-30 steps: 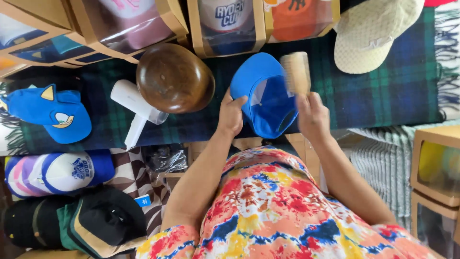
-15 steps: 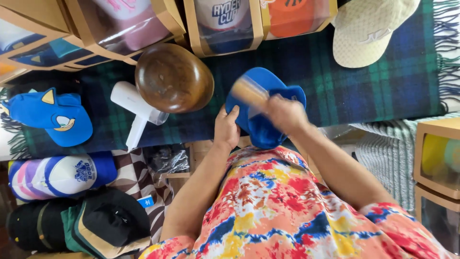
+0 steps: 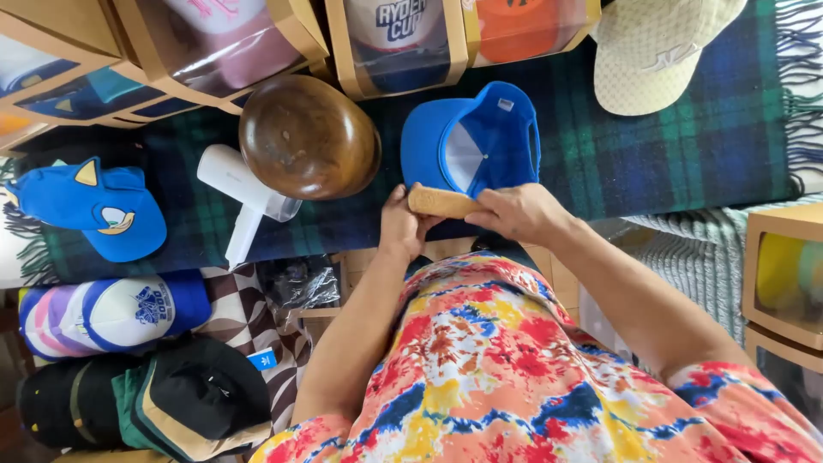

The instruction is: The person uses a wooden brush to clean the inside and outside of a blue baseball cap. They hold the cap with one hand while brushing with the other, turning the cap to access different areas. The person also brushes the brim and the front of the cap.

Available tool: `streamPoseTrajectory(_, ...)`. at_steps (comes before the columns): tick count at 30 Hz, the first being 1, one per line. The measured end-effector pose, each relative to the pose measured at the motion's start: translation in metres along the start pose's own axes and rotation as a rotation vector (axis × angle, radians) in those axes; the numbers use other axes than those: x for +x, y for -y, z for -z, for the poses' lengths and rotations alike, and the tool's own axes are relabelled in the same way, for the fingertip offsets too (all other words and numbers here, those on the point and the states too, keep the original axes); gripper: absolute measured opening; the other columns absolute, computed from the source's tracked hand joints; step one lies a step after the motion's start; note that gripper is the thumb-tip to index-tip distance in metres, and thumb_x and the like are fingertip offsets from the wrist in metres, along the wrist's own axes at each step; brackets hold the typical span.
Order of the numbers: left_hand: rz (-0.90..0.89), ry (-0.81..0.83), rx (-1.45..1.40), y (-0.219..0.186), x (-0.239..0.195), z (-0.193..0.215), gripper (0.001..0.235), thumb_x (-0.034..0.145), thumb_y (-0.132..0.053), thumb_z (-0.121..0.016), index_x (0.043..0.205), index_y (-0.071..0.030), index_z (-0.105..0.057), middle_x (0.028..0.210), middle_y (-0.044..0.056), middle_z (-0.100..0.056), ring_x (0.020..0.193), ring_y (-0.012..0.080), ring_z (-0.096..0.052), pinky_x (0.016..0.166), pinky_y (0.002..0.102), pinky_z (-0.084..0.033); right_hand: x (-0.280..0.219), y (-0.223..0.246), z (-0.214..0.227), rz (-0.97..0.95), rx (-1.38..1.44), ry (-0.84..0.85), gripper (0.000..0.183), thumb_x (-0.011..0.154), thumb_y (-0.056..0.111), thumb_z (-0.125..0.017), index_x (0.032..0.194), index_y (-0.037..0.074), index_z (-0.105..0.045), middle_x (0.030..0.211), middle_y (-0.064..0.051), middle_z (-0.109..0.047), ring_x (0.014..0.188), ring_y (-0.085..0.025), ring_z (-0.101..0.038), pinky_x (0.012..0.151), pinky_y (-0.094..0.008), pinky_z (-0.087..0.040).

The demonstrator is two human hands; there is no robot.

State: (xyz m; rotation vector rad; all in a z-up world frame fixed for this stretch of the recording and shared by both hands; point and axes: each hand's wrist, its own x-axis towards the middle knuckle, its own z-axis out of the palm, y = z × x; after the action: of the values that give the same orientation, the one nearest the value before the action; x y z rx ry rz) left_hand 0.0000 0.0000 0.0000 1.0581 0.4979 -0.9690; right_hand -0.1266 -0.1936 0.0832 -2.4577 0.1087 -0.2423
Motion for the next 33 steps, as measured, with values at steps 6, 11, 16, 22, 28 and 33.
streamPoseTrajectory(6,-0.065,-0.002,0.139,0.027,-0.008,0.034,0.013,0.098,-0.014,-0.069,0.106,-0.006,-0.063,0.088,0.016,-0.067,0.072,0.0399,-0.074,0.072,0.060,-0.066,-0.009,-0.104,-0.007,-0.309,-0.708,-0.458,0.048,0.108,0.061,-0.070,0.082,0.021,-0.058,0.057,-0.006,-0.054,0.052,-0.034,-0.062,0.045,-0.046,-0.048)
streamPoseTrajectory(11,-0.269,0.109,0.287,0.000,-0.051,0.033,0.019,0.102,-0.012,-0.060,0.119,-0.005,-0.056,0.087,0.014,-0.062,0.072,0.0322,-0.074,0.065,0.047,-0.068,-0.048,-0.129,-0.018,-0.499,-0.424,-0.216,0.028,0.107,0.037,-0.068,0.118,0.013,-0.056,0.089,-0.019,-0.067,0.078,-0.045,-0.071,0.065,-0.057,-0.056)
streamPoseTrajectory(16,-0.537,-0.028,0.761,-0.041,-0.132,0.015,0.019,0.102,-0.029,-0.060,0.109,-0.012,-0.064,0.082,0.013,-0.074,0.072,0.0261,-0.078,0.067,0.038,-0.066,-0.057,-0.110,-0.049,-0.510,-0.633,-0.301,0.028,0.109,0.042,-0.062,0.127,0.021,-0.058,0.104,-0.011,-0.057,0.090,-0.040,-0.061,0.073,-0.050,-0.048)
streamPoseTrajectory(22,-1.328,0.147,0.970,-0.065,-0.203,0.022,0.021,0.100,-0.006,-0.057,0.113,-0.005,-0.073,0.109,0.018,-0.071,0.103,0.0387,-0.072,0.087,0.043,-0.060,0.039,0.084,0.023,-0.966,1.508,-0.407,0.069,0.092,0.070,-0.058,0.110,0.004,-0.064,0.089,-0.025,-0.071,0.076,-0.045,-0.073,0.073,-0.057,-0.061)
streamPoseTrajectory(28,-0.955,0.357,0.480,-0.057,-0.202,0.079,0.040,0.089,-0.007,-0.070,0.128,-0.013,-0.059,0.166,0.006,-0.030,0.140,0.0285,-0.047,0.096,0.038,-0.054,0.087,0.054,0.006,-0.435,1.869,-0.084,0.034,0.095,0.009,-0.055,0.126,-0.001,-0.062,0.098,-0.023,-0.074,0.087,-0.035,-0.077,0.091,-0.047,-0.061)
streamPoseTrajectory(33,-0.509,0.444,-0.236,-0.109,-0.146,0.103,0.091,0.091,-0.023,-0.073,0.163,-0.018,-0.018,0.153,0.015,-0.042,0.130,0.0282,-0.057,0.103,0.045,-0.053,0.154,0.082,-0.031,-0.321,1.585,0.054,0.048,0.079,0.006,-0.066,0.126,-0.003,-0.061,0.104,-0.020,-0.073,0.091,-0.028,-0.075,0.088,-0.040,-0.062)
